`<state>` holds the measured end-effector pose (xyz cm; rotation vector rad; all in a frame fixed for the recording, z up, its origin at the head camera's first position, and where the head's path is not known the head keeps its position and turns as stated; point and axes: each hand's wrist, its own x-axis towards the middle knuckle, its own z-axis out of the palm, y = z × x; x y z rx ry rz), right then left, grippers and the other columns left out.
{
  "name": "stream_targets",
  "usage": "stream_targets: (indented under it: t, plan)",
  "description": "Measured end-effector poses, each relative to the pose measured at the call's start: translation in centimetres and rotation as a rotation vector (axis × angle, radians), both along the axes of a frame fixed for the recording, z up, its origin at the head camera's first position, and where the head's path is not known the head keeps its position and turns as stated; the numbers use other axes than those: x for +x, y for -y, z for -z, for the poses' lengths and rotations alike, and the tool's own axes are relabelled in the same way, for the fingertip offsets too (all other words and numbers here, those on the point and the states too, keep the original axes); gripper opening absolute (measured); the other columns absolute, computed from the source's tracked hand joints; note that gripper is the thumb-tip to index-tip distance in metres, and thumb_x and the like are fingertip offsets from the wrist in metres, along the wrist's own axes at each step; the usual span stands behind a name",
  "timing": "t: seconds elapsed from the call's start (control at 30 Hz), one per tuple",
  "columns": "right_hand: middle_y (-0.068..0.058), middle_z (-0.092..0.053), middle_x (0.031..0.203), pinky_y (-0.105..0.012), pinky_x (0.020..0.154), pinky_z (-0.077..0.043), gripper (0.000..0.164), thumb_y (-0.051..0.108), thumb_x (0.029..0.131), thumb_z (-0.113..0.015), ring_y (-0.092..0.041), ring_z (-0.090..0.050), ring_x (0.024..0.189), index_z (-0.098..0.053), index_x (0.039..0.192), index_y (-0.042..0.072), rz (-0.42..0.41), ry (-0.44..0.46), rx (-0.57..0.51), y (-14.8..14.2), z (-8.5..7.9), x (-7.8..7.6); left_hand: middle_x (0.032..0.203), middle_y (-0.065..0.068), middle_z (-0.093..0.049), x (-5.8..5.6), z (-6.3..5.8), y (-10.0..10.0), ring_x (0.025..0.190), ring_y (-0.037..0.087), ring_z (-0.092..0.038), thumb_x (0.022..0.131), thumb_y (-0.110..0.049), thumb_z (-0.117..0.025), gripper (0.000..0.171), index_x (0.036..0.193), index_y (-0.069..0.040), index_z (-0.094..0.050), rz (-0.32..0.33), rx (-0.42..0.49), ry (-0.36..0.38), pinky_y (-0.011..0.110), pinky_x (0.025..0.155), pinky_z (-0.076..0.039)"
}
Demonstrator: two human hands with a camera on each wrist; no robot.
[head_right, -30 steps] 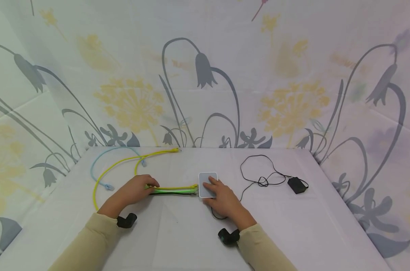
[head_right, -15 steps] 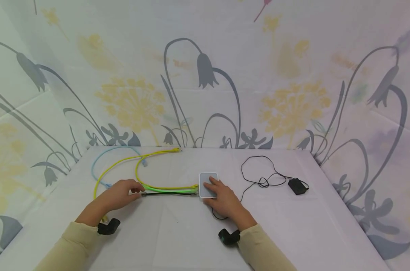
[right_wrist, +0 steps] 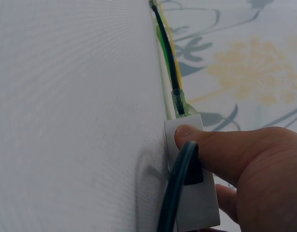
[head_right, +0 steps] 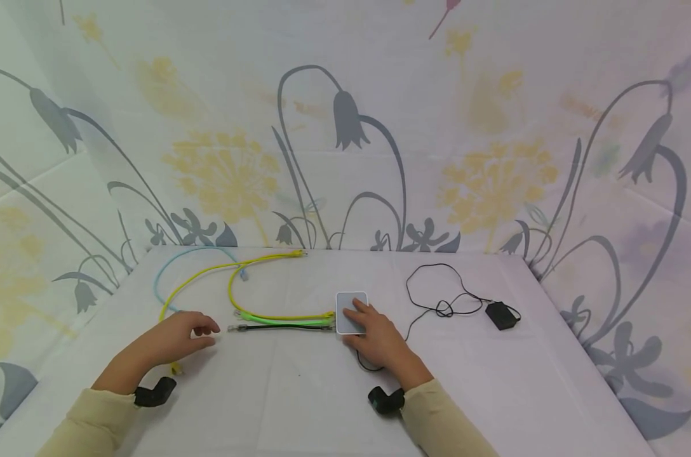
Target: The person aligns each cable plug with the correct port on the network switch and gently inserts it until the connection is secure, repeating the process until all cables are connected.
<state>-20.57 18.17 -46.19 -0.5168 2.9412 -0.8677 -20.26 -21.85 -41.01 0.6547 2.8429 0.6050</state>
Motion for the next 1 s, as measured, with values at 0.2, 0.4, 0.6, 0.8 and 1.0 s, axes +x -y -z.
stream_targets:
  t: [0.2, 0.4, 0.6, 0.8, 1.0]
  plan:
    - [-0.005, -0.032, 0.157, -0.055, 0.109, -0.036, 0.058, 0.036, 0.089, -0.068, -0.038, -0.034, 0.142, -0.051, 0.142, 0.021, 0.001, 0.003, 0.001, 0.0, -0.1, 0.0, 0.090, -0.002, -0.062, 0.5, -0.3, 1.2, 0.084, 0.014, -0.055, 0.088, -0.018, -0.069, 0.017, 0.102, -0.010, -0.071, -0.027, -0.018, 0.023, 0.033, 0.072, -0.048]
    - [-0.005, -0.033, 0.157, -0.055, 0.109, -0.036, 0.057, 0.035, 0.089, -0.068, -0.038, -0.034, 0.142, -0.051, 0.142, 0.021, 0.003, 0.001, 0.001, 0.0, 0.0, 0.1, 0.084, -0.002, -0.060, 0.9, -0.5, 2.4, 0.076, 0.011, -0.051, 0.085, -0.013, -0.068, 0.015, 0.099, -0.008, -0.070, -0.034, -0.020, 0.032, 0.029, 0.065, -0.045]
    - [-0.006, -0.033, 0.157, -0.054, 0.109, -0.037, 0.057, 0.035, 0.089, -0.069, -0.038, -0.035, 0.141, -0.052, 0.141, 0.020, -0.007, -0.006, -0.004, 0.0, 0.0, 0.0, 0.084, -0.002, -0.061, 1.0, -0.6, 3.7, 0.075, 0.012, -0.051, 0.083, -0.008, -0.066, 0.014, 0.097, -0.010, -0.071, -0.068, -0.033, 0.069, 0.028, 0.064, -0.044]
    - [-0.006, -0.033, 0.157, -0.055, 0.110, -0.036, 0.057, 0.035, 0.089, -0.068, -0.038, -0.035, 0.141, -0.052, 0.141, 0.020, -0.003, -0.001, -0.006, 0.0, -0.1, 0.0, 0.093, 0.004, -0.063, 1.2, -0.5, 4.8, 0.080, 0.017, -0.052, 0.076, 0.004, -0.057, 0.028, 0.095, -0.012, -0.071, -0.105, -0.042, 0.105, 0.031, 0.067, -0.044]
    - [-0.005, -0.033, 0.157, -0.054, 0.110, -0.036, 0.057, 0.036, 0.089, -0.068, -0.037, -0.034, 0.142, -0.052, 0.142, 0.021, 0.001, 0.006, -0.001, 0.0, 0.0, 0.0, 0.097, 0.004, -0.065, 1.5, -0.2, 5.4, 0.083, 0.018, -0.051, 0.074, 0.008, -0.053, 0.034, 0.093, -0.015, -0.070, -0.104, -0.037, 0.091, 0.030, 0.067, -0.042]
